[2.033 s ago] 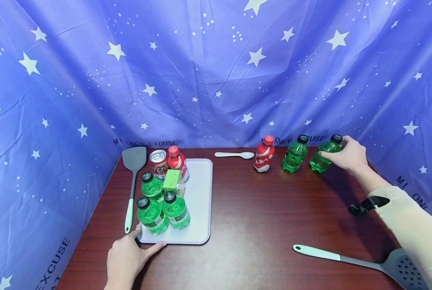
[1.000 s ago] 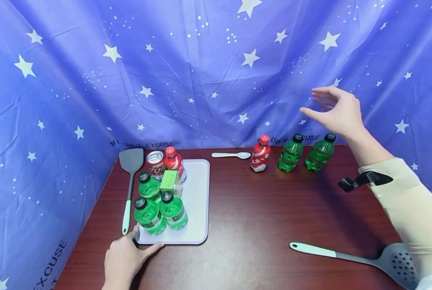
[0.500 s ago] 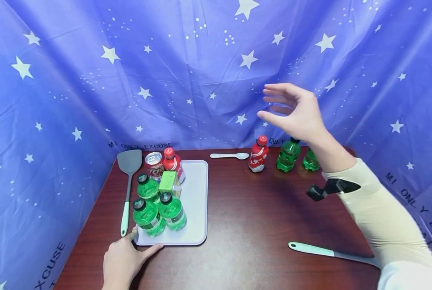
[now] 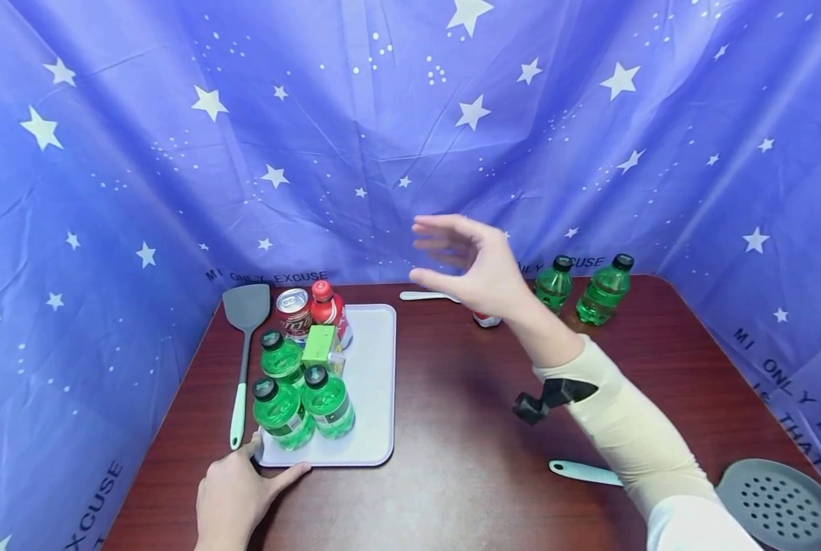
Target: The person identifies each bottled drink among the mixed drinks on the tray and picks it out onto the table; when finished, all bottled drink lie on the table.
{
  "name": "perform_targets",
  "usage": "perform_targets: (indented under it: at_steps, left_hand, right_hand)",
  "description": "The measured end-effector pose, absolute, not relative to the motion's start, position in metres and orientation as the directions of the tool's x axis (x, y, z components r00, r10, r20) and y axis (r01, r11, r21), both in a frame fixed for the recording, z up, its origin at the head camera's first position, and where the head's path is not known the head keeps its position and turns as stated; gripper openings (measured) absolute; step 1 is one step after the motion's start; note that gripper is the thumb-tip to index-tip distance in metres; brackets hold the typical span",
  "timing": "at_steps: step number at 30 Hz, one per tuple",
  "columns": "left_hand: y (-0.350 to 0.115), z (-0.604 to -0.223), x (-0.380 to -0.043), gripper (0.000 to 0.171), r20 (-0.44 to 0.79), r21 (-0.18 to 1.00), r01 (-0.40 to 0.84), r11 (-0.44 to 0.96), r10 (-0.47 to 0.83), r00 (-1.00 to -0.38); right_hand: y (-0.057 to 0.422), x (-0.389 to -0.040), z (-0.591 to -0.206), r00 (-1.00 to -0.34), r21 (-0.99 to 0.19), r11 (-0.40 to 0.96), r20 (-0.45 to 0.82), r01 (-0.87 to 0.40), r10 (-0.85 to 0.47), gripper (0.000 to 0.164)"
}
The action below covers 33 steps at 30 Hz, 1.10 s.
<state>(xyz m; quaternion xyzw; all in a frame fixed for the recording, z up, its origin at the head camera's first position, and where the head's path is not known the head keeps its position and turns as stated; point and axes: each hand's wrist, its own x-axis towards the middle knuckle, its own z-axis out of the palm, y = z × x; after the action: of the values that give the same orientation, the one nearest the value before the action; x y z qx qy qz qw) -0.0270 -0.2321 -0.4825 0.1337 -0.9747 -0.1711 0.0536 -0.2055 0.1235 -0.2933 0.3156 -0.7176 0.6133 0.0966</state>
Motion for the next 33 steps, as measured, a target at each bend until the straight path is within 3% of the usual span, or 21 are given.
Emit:
perform_targets:
  at_steps: [11,33]
  left_hand:
    - [-0.23,-0.481,-0.027,0.108,0.068,0.354,-0.239,0.904,-0.28,-0.958]
    - [-0.231,-0.48,-0.029,0.107,0.083,0.336,-0.225,0.914,-0.267,-0.96]
  right_hand:
    - [0.076,-0.188,-0.347,-0.751,-0.824,0.051,0.487,-0.565,-0.446,0.063]
    - [0.025,-0.167,-0.413,-0.696,-0.796,0.163,0.387,-0.583,-0.605,0.072]
